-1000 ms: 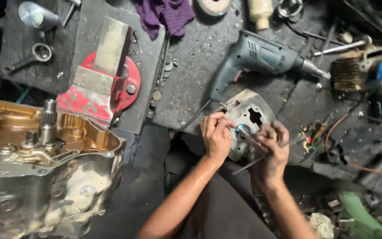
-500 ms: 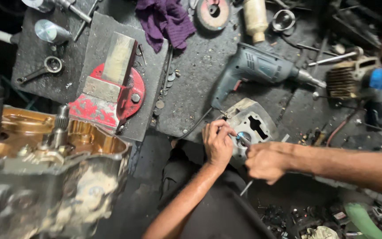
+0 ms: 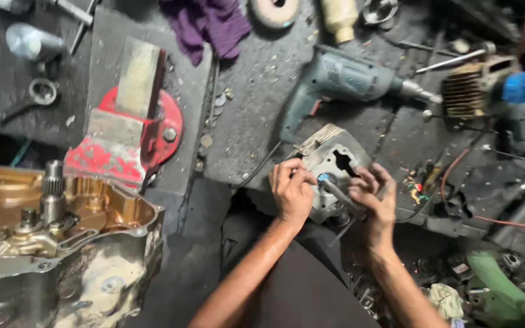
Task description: The person uses a T-handle wrench to tighten bolts on a cylinder head placed on a workbench. They rotate the cylinder head to access different sides and continue tightening the bolts.
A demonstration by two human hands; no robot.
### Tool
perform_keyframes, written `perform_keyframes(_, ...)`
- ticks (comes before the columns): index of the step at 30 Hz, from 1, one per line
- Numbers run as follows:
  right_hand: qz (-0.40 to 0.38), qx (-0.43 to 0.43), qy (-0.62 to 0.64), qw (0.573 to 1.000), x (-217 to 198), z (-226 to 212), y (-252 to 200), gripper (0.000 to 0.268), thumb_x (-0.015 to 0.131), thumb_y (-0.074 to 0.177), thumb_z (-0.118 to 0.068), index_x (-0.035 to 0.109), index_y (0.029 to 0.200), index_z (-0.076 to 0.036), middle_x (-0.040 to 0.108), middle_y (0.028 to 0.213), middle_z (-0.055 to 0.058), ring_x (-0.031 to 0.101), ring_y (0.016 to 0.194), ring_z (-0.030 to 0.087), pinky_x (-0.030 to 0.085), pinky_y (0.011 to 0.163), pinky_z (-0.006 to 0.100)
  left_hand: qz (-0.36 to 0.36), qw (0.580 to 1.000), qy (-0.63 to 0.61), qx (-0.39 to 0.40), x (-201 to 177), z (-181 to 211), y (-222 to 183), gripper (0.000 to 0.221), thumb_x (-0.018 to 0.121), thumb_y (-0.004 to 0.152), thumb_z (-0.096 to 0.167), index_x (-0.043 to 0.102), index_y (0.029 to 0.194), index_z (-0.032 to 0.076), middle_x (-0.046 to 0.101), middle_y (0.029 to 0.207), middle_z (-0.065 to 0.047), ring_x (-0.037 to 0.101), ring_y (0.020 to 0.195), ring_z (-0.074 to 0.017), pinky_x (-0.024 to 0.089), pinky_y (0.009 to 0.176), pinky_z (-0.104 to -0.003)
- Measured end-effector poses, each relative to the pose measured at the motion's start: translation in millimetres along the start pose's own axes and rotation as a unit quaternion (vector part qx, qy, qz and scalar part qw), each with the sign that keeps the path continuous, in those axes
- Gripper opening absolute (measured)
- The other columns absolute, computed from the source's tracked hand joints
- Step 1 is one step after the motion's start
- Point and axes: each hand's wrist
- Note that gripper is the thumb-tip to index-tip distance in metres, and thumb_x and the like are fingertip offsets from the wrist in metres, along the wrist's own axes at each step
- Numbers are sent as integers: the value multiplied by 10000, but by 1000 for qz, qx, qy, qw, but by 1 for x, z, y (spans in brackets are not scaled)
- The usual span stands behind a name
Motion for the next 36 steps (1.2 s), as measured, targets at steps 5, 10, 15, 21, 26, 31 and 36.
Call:
perform_keyframes(5,-300,-378,-358,800,-24,-72,33,459,595,644,-137,632,1095,-60,656,1192,92,599,1199,301,410,1107,441,10,1000,-8,5,2,-2,1,163,638,680,-38,639,696,125,604,961,-3,588,895,-240,447,848,-416)
perform_keyframes(10,-705,-388,-417,422,-2,-36,63,656,765,368,-378,693,933,-52,688,1090,168,653,1088,362,449,1006,502,22,999,12,28,-2,3,-1,164,633,680,-44,644,708,117,608,979,-19,606,944,-267,447,853,-424)
perform_keyframes(15,-867,-203,-394,227,-2,24,88,331,837,622,-311,696,801,-72,677,840,147,678,823,362,503,847,476,16,1000,17,9,5,-2,0,171,642,679,-47,633,691,123,616,977,-12,607,916,-255,451,837,-429)
perform_keyframes(21,-581,-118,-64,803,-21,31,47,62,688,783,-75,632,803,-57,609,724,95,592,708,272,482,672,412,0,1000,21,-8,5,-3,-5,177,668,662,-44,614,659,125,599,965,-16,598,911,-263,442,831,-437)
perform_keyframes(26,-69,37,191,978,20,53,-8,243,631,765,-52,563,998,-50,585,934,122,598,897,268,496,840,405,17,1000,21,8,3,-2,4,175,690,668,-30,622,665,132,593,954,6,607,929,-256,446,837,-431)
perform_keyframes(31,-27,-103,4,994,-5,-1,3,455,574,747,-29,494,1194,-43,561,1144,149,604,1085,264,510,1008,397,7,1000,17,3,3,-8,-4,161,673,665,-39,641,682,117,613,997,-7,603,961,-262,434,852,-437)
perform_keyframes(36,-465,-402,-355,705,-15,-66,35,635,587,543,-167,564,1161,-22,639,1193,184,648,1182,361,483,1065,472,4,1000,3,-5,4,-6,-9,155,649,666,-46,642,698,105,607,1012,-26,602,974,-274,436,863,-441)
Point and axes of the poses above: each hand's wrist, its own y-axis towards the middle knuckle, its own x-axis out of the palm, z = x × y
